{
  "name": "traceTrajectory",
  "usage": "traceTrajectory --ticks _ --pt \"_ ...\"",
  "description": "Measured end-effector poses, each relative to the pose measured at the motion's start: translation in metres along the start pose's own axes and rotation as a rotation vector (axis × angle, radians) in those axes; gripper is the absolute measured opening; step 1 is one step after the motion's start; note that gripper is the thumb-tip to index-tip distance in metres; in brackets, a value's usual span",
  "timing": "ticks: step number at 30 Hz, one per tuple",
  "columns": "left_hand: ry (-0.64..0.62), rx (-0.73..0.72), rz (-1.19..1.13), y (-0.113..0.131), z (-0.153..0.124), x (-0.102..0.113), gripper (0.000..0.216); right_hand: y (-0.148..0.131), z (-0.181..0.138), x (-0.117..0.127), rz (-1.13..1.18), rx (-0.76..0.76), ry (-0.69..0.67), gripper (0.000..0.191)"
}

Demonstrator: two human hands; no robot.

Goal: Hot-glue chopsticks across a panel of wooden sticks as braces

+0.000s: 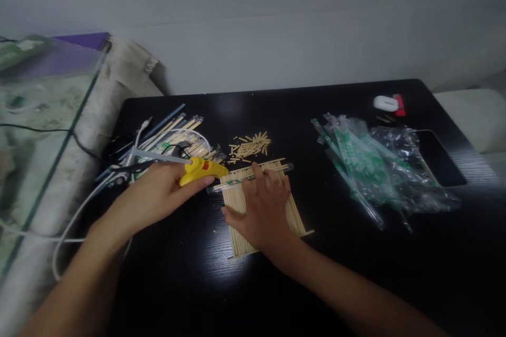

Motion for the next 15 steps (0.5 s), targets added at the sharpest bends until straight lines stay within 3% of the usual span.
traceTrajectory --ticks 7,15 --pt "0.075 0.010 -0.037 0.006 0.003 -0.001 0.064 0.000 0.000 0.000 0.016 -0.004 -0.006 0.059" --pt "0.056 -0.035 0.000 0.025 0.015 0.001 0.067 0.000 0.001 0.004 -0.004 -0.008 0.005 0.058"
Point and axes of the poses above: each hand's wrist, its own z-axis towards the middle knuckle, its own x-axis out of the back of the hand, y = z × x, the point moved 6 cm from there along z, towards the middle knuckle, and after that the axes turned 3 degrees about -z, right-handed, at the moved point
